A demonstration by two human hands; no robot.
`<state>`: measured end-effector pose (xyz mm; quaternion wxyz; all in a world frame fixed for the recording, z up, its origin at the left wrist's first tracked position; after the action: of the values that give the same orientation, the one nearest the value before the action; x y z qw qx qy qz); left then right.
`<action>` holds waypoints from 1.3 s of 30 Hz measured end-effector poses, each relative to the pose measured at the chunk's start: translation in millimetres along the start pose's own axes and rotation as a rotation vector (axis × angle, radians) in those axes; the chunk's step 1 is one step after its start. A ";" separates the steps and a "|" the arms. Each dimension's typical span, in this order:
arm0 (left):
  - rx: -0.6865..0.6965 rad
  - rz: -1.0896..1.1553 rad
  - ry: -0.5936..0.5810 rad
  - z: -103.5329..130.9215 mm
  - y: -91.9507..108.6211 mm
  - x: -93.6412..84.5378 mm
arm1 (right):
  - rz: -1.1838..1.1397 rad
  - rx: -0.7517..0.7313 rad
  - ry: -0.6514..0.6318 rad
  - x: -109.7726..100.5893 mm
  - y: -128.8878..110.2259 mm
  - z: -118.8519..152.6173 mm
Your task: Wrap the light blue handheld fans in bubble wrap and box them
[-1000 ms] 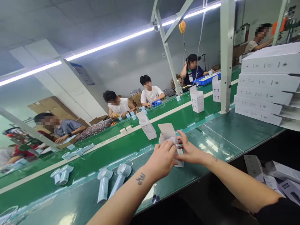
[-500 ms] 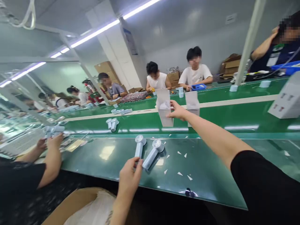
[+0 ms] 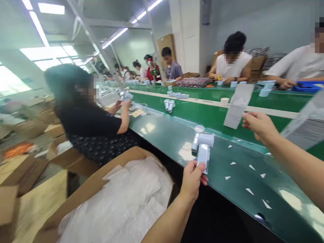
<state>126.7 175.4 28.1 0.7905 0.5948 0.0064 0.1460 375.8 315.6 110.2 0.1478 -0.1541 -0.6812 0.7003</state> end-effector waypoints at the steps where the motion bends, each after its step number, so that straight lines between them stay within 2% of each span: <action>1: -0.008 0.091 0.004 9.4 -0.3 -2.0 | 0.022 0.097 -0.078 8.4 8.3 26.5; 2: -0.012 0.145 0.009 18.3 -1.1 -3.4 | 0.012 0.309 -0.248 21.4 20.9 57.2; 3: -0.010 0.171 0.014 26.1 -2.8 -4.8 | -0.050 0.455 -0.442 36.2 29.4 89.4; 4: -0.005 0.177 0.013 32.6 -4.9 -6.9 | -0.096 0.507 -0.526 48.0 34.5 116.8; 6: 0.005 0.136 -0.074 40.1 -9.4 -15.1 | -0.187 0.548 -0.567 68.4 40.9 157.9; 8: 0.019 -0.043 -0.200 37.1 -11.3 -39.6 | -0.227 0.593 -0.490 81.4 45.9 182.2; 10: 0.039 -0.393 -0.172 19.9 -8.9 -92.8 | -0.234 0.729 -0.403 87.0 52.3 200.3; 11: 0.047 -0.673 0.018 6.6 -5.1 -133.7 | -0.238 0.797 -0.358 87.2 55.5 208.8; 12: 0.043 -0.781 0.154 -5.7 -0.5 -175.1 | -0.246 0.853 -0.317 86.4 59.0 217.6; 13: 0.031 -0.848 0.242 -16.6 1.9 -215.8 | -0.255 0.899 -0.286 85.3 62.9 227.0; 15: -0.025 -0.987 0.355 -31.9 -2.8 -290.5 | -0.281 0.981 -0.273 85.2 73.2 247.3; 16: -0.058 -1.053 0.391 -36.1 -9.9 -321.4 | -0.295 1.031 -0.287 86.7 79.8 257.9; 17: -0.090 -1.114 0.417 -38.5 -19.5 -346.6 | -0.312 1.090 -0.311 89.3 87.1 268.3; 19: -0.116 -1.204 0.431 -41.5 -42.0 -378.4 | -0.344 1.199 -0.365 97.0 101.7 286.3; 20: -0.111 -1.230 0.425 -43.7 -52.9 -386.1 | -0.349 1.236 -0.389 101.4 108.3 293.3; 22: -0.066 -1.239 0.396 -50.9 -70.0 -389.4 | -0.325 1.276 -0.421 109.7 119.2 303.5; 24: -0.002 -1.189 0.360 -60.6 -79.5 -383.5 | -0.283 1.280 -0.432 116.5 126.0 309.3; 27: 0.055 -1.036 0.334 -70.6 -82.3 -369.1 | -0.224 1.277 -0.422 121.8 130.0 312.7; 31: 0.091 -0.757 0.362 -57.8 -70.9 -343.3 | -0.206 1.277 -0.451 127.1 131.4 310.1; 35: 0.135 -0.472 0.308 -17.9 -44.8 -311.0 | -0.268 1.253 -0.588 142.0 129.4 307.7; 37: 0.097 -0.250 0.243 2.8 -30.7 -304.5 | -0.309 1.236 -0.655 150.0 126.0 307.4; 39: 0.011 -0.155 0.195 17.4 -19.5 -311.5 | -0.333 1.236 -0.694 154.3 122.8 307.4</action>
<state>-163.9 79.9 -36.1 0.7919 0.5797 0.1299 0.1413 107.7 97.2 -7.3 0.0878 0.2940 -0.1834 0.9339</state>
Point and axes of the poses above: each hand's wrist, its own z-axis away from the middle knuckle, its own x-axis out of the palm, y = z × x, the point moved 4 cm from there along -z, towards the middle knuckle, and after that the axes turned 10 degrees about y, right-handed, at the moved point
